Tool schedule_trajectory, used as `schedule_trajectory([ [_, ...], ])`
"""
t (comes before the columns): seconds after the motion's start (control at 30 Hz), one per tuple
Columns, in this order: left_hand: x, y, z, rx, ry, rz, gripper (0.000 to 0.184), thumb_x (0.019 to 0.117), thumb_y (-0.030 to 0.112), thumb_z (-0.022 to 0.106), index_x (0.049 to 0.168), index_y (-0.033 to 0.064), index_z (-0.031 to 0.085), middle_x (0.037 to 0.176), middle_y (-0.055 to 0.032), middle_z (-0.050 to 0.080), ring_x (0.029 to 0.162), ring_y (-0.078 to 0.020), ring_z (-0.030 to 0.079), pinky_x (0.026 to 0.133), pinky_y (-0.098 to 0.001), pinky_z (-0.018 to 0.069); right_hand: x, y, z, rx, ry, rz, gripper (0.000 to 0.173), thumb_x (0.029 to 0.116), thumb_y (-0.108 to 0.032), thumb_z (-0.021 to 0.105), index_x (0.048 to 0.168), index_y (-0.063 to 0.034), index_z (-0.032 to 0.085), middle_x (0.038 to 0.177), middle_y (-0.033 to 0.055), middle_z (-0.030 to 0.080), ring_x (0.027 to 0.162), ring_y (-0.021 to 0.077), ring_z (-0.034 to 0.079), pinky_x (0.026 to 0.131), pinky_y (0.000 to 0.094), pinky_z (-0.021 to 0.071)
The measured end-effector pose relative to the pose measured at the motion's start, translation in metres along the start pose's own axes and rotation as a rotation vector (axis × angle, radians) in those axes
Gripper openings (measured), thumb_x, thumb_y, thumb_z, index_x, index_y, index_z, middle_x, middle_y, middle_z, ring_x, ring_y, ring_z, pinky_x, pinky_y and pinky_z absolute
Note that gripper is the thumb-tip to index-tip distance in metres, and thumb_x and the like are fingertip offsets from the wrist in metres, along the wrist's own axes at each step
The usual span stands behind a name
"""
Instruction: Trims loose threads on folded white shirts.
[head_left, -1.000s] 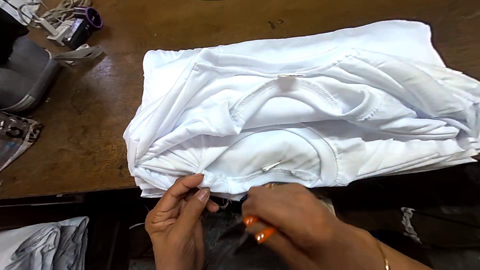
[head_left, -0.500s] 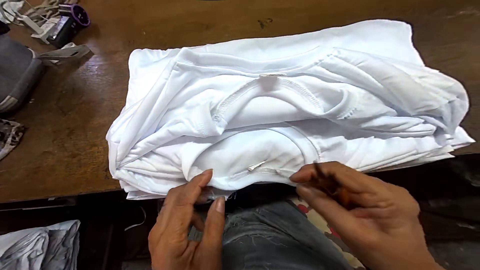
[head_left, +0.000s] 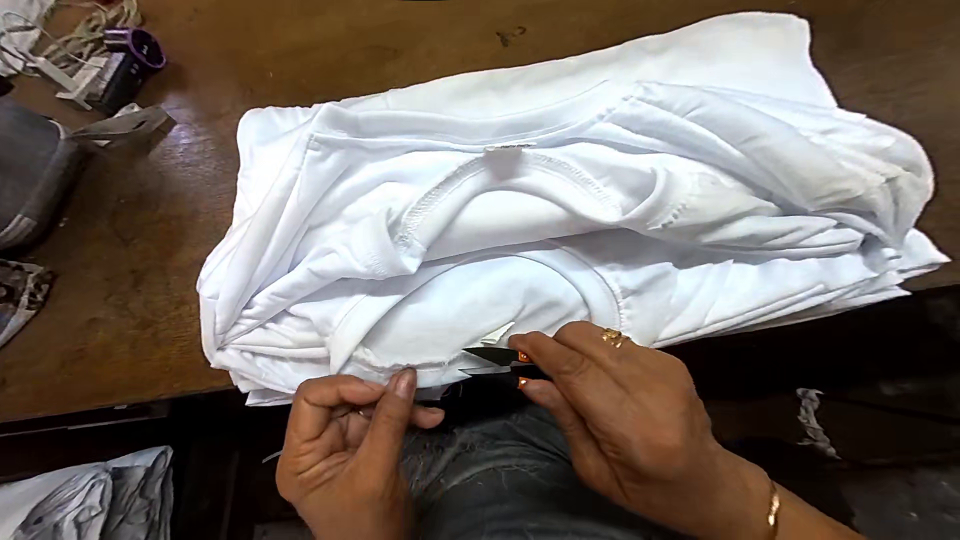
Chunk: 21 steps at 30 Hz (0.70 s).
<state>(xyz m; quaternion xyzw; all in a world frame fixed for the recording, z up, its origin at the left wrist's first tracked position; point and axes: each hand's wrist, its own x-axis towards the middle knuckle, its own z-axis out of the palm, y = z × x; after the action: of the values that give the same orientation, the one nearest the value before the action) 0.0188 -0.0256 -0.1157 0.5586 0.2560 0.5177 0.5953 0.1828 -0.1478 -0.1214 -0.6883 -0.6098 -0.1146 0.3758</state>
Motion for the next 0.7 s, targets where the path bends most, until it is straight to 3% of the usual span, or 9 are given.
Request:
schedule_trajectory([
  [0.1,-0.0015,0.0013,0.0029,-0.112,0.019,-0.120,0.027,0.0855,-0.007,0.075,0.108,0.0040,0.066,0.092,-0.0126,0.071,0.059,-0.0155,0.069,0.052,-0.0268,0.0620,0.0011,0.0009,0.0032,-0.022,0.020,-0.031,0.034,0.1071,-0.025,0.048,0.114,-0.0011,0.072,0.080,0.0046,0.058,0.069,0.0151,0.053,0.055,0.0274,0.0388],
  [0.23,-0.0045,0.0037,0.0010,-0.128,-0.010,-0.151,0.032,0.0867,-0.006,0.074,0.117,0.0031,0.071,0.098,-0.0145,0.073,0.058,-0.0136,0.068,0.052,-0.0245,0.0608,0.0015,0.0022,0.0060,0.006,0.035,-0.039,0.033,0.1066,-0.024,0.050,0.114,-0.0010,0.072,0.080,0.0046,0.058,0.069,0.0148,0.053,0.056,0.0272,0.0389],
  [0.4,-0.0067,0.0056,0.0013,-0.111,0.007,-0.174,0.034,0.0872,-0.007,0.073,0.121,-0.0012,0.070,0.095,-0.0167,0.074,0.059,-0.0151,0.069,0.053,-0.0254,0.0612,0.0027,0.0003,0.0054,0.029,0.024,-0.058,0.033,0.1065,-0.025,0.050,0.114,-0.0017,0.072,0.079,0.0034,0.057,0.069,0.0136,0.052,0.056,0.0265,0.0381],
  [0.7,-0.0088,0.0057,-0.0004,-0.056,-0.003,-0.145,0.034,0.0862,-0.005,0.075,0.120,-0.0006,0.071,0.093,-0.0146,0.074,0.058,-0.0139,0.069,0.052,-0.0249,0.0608,0.0056,-0.0017,0.0070,0.021,0.035,-0.063,0.031,0.1058,-0.024,0.051,0.112,-0.0016,0.072,0.078,0.0033,0.056,0.068,0.0140,0.051,0.055,0.0266,0.0376],
])
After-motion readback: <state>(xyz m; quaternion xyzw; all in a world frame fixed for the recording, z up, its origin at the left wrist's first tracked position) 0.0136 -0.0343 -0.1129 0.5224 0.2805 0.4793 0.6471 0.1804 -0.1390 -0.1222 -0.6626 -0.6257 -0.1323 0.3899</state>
